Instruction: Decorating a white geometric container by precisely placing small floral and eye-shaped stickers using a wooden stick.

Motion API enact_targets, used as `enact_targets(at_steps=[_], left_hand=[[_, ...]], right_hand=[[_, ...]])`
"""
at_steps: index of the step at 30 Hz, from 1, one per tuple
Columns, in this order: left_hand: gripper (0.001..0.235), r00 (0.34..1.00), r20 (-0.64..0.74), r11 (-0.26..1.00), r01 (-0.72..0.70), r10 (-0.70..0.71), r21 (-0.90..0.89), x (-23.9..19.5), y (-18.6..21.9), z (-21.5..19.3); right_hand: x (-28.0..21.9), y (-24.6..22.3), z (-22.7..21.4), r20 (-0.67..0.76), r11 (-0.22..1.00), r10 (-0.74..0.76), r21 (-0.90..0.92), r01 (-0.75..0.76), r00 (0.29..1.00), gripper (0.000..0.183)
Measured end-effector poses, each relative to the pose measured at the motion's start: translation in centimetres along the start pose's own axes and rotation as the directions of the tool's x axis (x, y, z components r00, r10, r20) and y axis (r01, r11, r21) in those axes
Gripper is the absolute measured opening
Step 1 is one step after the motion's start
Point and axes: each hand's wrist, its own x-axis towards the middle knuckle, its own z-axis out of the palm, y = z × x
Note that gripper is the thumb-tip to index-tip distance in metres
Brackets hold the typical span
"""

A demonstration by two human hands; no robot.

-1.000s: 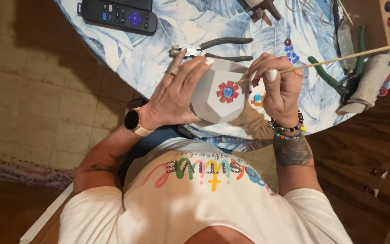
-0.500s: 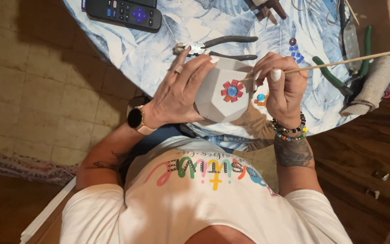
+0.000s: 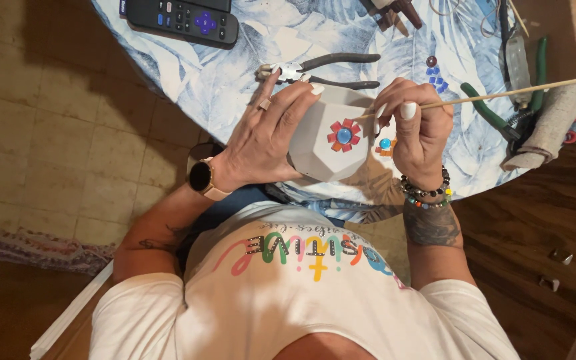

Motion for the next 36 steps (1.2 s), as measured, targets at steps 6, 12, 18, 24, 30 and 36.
enact_targets(at_steps=[6, 12, 18, 24, 30, 36], left_hand=[[0.091, 1.000, -0.001, 1.000, 0.001, -0.001, -0.014, -0.2, -0.2, 0.1], [0.090, 1.000, -0.005, 1.000, -0.003, 0.003, -0.003, -0.2, -0.1, -0.1], [0.090, 1.000, 0.009, 1.000, 0.006, -0.006, -0.015, -0.2, -0.1, 0.1], [0.091, 1.000, 0.003, 1.000, -0.002, 0.002, 0.005, -0.4, -0.3, 0.3], [0.092, 1.000, 0.008, 1.000, 0.012, -0.012, -0.009, -0.2, 0.0, 0.1], [0.085, 0.989, 0.141, 0.988, -0.074, 0.055, 0.138, 0.1, 0.2, -0.9]], right_hand=[[0.0, 0.1, 0.1, -0.013, 0.999, 0.020, 0.031, -0.019, 1.000, 0.029], [0.2, 0.0, 0.2, 0.011, 1.000, -0.026, 0.012, 0.026, 1.000, 0.030], [-0.1, 0.1, 0.2, -0.014, 1.000, -0.001, 0.006, 0.001, 1.000, 0.030], [0.0, -0.1, 0.3, -0.003, 1.000, 0.001, 0.004, -0.001, 1.000, 0.029], [0.0, -0.1, 0.3, -0.016, 1.000, -0.004, 0.006, 0.004, 1.000, 0.029], [-0.2, -1.1, 0.6, -0.030, 0.997, 0.066, -0.046, -0.067, 0.997, 0.028]])
